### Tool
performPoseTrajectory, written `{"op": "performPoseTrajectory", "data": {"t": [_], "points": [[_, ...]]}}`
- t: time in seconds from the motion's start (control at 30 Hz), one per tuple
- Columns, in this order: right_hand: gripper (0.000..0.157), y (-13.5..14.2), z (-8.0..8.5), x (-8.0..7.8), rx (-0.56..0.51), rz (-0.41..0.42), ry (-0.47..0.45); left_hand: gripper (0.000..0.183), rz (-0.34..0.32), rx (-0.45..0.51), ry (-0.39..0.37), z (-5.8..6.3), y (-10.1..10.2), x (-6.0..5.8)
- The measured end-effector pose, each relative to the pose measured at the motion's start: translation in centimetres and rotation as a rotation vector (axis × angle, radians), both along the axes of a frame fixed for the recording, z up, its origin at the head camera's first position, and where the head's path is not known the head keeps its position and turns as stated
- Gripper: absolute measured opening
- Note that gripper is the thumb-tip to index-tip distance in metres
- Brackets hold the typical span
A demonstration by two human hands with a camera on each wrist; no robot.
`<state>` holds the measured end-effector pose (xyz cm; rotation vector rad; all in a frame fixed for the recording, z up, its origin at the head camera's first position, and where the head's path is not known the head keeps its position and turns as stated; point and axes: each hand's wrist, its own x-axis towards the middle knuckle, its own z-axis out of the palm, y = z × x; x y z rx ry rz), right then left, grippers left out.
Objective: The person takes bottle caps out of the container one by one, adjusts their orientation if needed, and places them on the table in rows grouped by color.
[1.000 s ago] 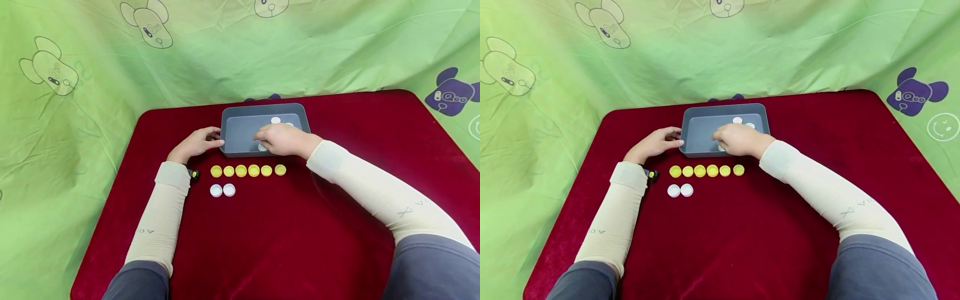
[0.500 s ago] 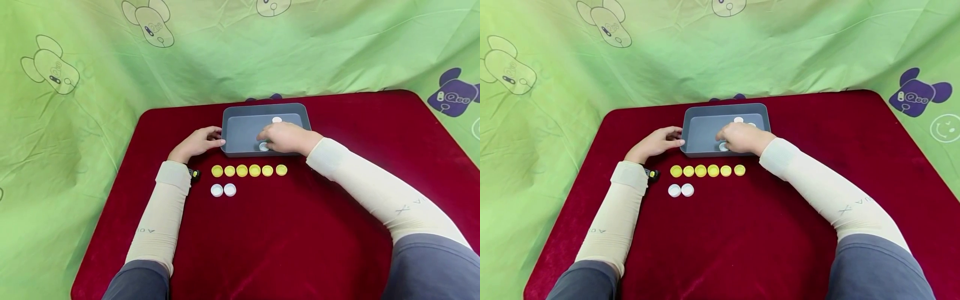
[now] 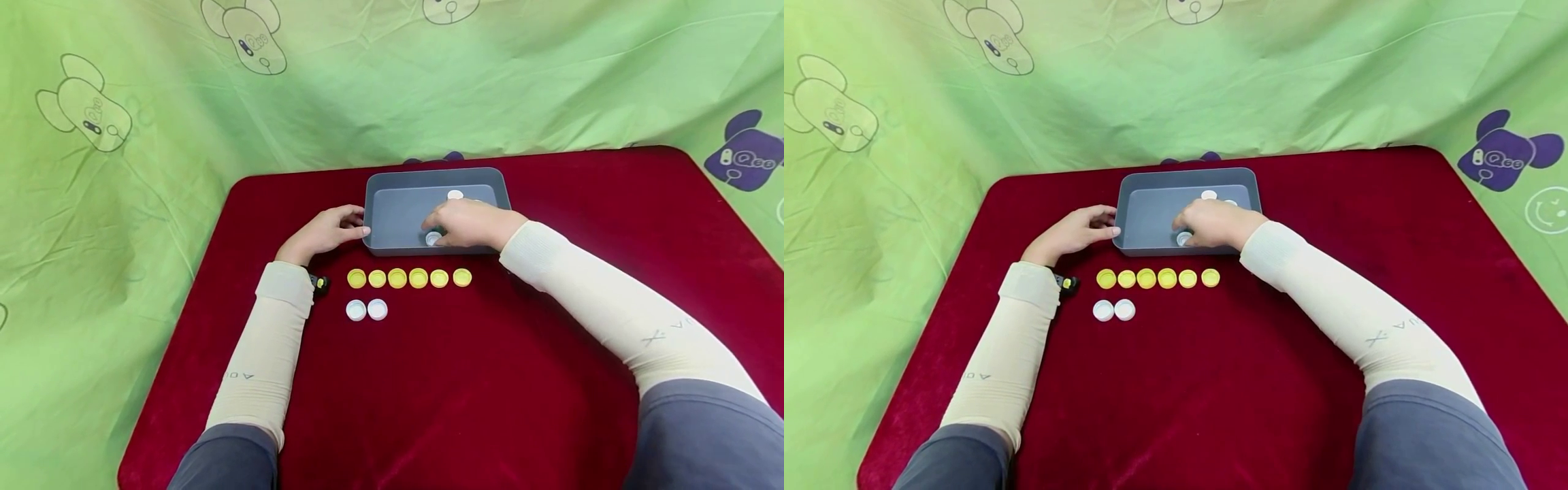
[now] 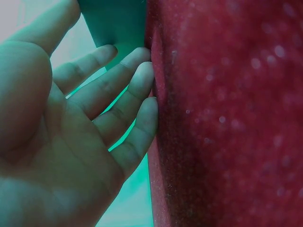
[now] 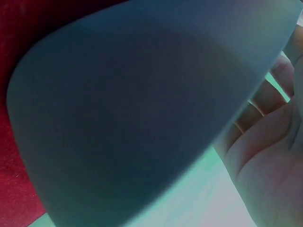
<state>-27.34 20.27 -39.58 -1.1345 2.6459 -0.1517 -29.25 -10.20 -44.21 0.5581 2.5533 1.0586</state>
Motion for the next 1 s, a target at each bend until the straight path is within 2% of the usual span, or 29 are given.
{"op": "performPoseTrajectory", "data": {"t": [0.43, 1.0], "points": [[0.042, 0.14, -0.51, -0.37, 0.000, -0.023, -0.002, 0.053, 0.002, 0.010, -0.010, 0.19, 0.07, 0.12], [0.030, 0.29, -0.65, -0.17, -0.035, -0.003, 0.030, 0.052, 0.006, 0.012, -0.006, 0.16, 0.17, 0.15]]}}
